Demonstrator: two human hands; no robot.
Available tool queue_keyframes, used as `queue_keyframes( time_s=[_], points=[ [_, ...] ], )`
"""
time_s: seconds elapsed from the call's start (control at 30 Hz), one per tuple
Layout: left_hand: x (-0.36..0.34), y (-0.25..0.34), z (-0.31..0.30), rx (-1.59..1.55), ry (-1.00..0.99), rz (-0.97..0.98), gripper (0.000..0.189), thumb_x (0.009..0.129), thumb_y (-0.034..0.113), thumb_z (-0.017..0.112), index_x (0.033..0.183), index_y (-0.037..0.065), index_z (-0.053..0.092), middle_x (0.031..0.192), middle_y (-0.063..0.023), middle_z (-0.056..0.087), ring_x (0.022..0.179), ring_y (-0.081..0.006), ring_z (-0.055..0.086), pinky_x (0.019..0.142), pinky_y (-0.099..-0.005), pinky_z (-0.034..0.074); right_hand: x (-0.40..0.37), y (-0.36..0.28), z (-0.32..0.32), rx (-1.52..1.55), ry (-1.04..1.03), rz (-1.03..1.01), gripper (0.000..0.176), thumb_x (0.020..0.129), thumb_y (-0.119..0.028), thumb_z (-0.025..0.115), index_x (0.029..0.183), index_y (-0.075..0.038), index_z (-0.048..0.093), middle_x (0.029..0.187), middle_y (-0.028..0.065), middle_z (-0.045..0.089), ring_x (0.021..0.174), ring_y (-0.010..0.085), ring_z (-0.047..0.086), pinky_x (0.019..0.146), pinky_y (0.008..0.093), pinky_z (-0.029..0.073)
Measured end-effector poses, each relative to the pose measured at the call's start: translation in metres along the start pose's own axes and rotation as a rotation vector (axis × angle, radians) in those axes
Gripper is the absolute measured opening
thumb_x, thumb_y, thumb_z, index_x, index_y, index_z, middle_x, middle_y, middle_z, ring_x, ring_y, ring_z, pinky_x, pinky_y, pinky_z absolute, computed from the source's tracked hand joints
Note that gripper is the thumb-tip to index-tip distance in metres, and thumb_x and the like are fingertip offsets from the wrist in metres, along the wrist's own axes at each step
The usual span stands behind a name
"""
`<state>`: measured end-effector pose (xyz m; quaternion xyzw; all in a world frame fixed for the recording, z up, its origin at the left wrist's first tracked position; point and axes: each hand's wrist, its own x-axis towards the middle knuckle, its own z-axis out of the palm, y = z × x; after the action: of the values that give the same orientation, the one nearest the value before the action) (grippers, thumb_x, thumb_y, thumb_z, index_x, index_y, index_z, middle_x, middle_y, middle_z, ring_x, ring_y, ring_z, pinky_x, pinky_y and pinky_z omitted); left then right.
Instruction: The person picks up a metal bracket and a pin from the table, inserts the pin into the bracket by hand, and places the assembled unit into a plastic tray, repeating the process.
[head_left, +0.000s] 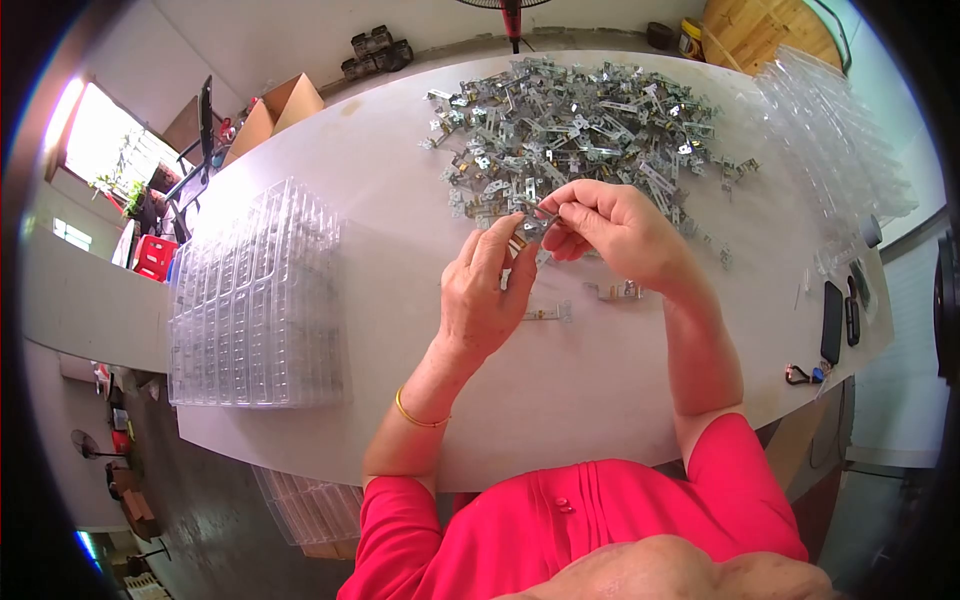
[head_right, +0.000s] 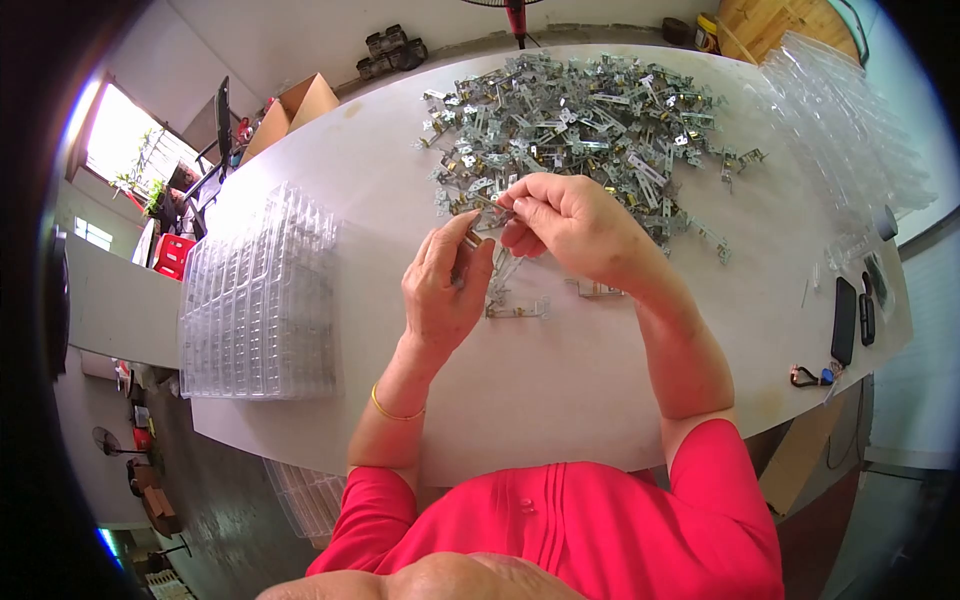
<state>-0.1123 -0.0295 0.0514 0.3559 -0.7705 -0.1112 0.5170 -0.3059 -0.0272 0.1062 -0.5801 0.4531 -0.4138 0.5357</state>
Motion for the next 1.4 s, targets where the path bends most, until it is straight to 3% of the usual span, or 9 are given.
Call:
queue_keyframes(
  time_s=[0.47, 0.53, 0.57, 0.63, 0.97, 1.07, 1.13, 1.23, 1.4],
  points=[
    [-0.001, 0.009, -0.005, -0.095, -0.261, 0.058, 0.029, 0.084, 0.000, 0.072, 0.112, -0.001, 0.065, 0.078, -0.0048, 0.061, 0.059, -0.0090, 0.052, 0.054, -0.0257, 0.045, 0.012, 0.014, -0.007, -0.008, -0.064, 0.005, 0.022, 0.102, -0.019, 0.058, 0.091, -0.001, 0.064, 0.082, 0.0007, 0.065, 0.078, 0.0074, 0.057, 0.071, 0.0245, 0.048],
    [-0.002, 0.014, -0.004, -0.242, -0.257, -0.147, 0.024, 0.088, 0.003, 0.071, 0.110, -0.002, 0.065, 0.077, -0.0009, 0.061, 0.062, -0.0049, 0.050, 0.056, -0.0236, 0.043, 0.014, 0.015, -0.002, 0.069, 0.106, -0.203, 0.021, 0.102, -0.018, 0.059, 0.089, -0.001, 0.062, 0.084, 0.0008, 0.065, 0.078, 0.0077, 0.057, 0.072, 0.0242, 0.048],
    [-0.002, 0.012, -0.005, -0.243, -0.258, -0.145, 0.024, 0.088, 0.003, 0.071, 0.110, -0.002, 0.065, 0.077, -0.0009, 0.061, 0.062, -0.0049, 0.050, 0.056, -0.0236, 0.043, 0.012, 0.013, -0.003, 0.068, 0.108, -0.204, 0.021, 0.102, -0.018, 0.059, 0.089, -0.001, 0.062, 0.084, 0.0008, 0.065, 0.078, 0.0077, 0.057, 0.072, 0.0242, 0.048],
    [-0.002, 0.007, -0.008, -0.382, -0.261, -0.434, 0.019, 0.092, 0.007, 0.070, 0.109, -0.002, 0.065, 0.077, 0.0041, 0.060, 0.067, -0.0014, 0.048, 0.058, -0.0202, 0.040, 0.008, 0.006, -0.004, -0.012, 0.114, -0.268, 0.018, 0.101, -0.014, 0.060, 0.090, -0.001, 0.062, 0.084, -0.0001, 0.065, 0.079, 0.0074, 0.057, 0.073, 0.0242, 0.048],
    [0.006, 0.000, -0.017, -0.553, -0.329, -0.587, 0.029, 0.094, 0.011, 0.070, 0.118, -0.001, 0.060, 0.081, 0.0028, 0.062, 0.069, -0.0012, 0.051, 0.061, -0.0176, 0.043, -0.002, 0.001, 0.004, -0.342, 0.043, -0.363, 0.009, 0.096, -0.009, 0.065, 0.092, -0.001, 0.064, 0.078, 0.0027, 0.063, 0.073, 0.0074, 0.056, 0.065, 0.0260, 0.046],
    [0.012, 0.006, -0.025, -0.644, -0.380, -0.710, 0.042, 0.093, 0.012, 0.069, 0.129, -0.002, 0.054, 0.098, -0.0065, 0.066, 0.079, -0.0078, 0.061, 0.070, -0.0229, 0.050, 0.001, 0.004, 0.004, -0.249, 0.083, -0.337, 0.010, 0.097, -0.010, 0.063, 0.093, -0.001, 0.063, 0.079, 0.0010, 0.063, 0.073, 0.0078, 0.057, 0.065, 0.0251, 0.047],
    [0.013, 0.003, -0.027, -0.994, -0.252, -0.525, 0.053, 0.092, 0.013, 0.068, 0.138, -0.003, 0.046, 0.124, -0.0184, 0.061, 0.101, -0.0201, 0.066, 0.085, -0.0321, 0.054, 0.003, 0.001, 0.003, -0.046, 0.176, -0.285, 0.012, 0.099, -0.012, 0.062, 0.094, -0.002, 0.063, 0.081, -0.0005, 0.063, 0.075, 0.0082, 0.060, 0.066, 0.0238, 0.048],
    [0.015, -0.011, -0.025, -1.135, -0.213, -0.408, 0.058, 0.094, 0.012, 0.065, 0.144, -0.003, 0.041, 0.144, -0.0225, 0.048, 0.121, -0.0289, 0.060, 0.097, -0.0396, 0.051, 0.007, 0.001, -0.002, 0.123, 0.215, -0.280, 0.016, 0.101, -0.016, 0.060, 0.095, -0.002, 0.063, 0.087, 0.0005, 0.064, 0.080, 0.0085, 0.062, 0.073, 0.0251, 0.054],
    [0.009, -0.018, -0.017, -1.141, -0.160, -0.427, 0.047, 0.102, 0.016, 0.056, 0.143, -0.002, 0.044, 0.148, -0.0203, 0.046, 0.127, -0.0295, 0.056, 0.102, -0.0422, 0.050, 0.011, 0.006, 0.007, 0.344, 0.213, -0.155, 0.018, 0.102, -0.018, 0.059, 0.097, -0.001, 0.063, 0.090, 0.0016, 0.064, 0.083, 0.0086, 0.062, 0.079, 0.0284, 0.058]
  ],
)
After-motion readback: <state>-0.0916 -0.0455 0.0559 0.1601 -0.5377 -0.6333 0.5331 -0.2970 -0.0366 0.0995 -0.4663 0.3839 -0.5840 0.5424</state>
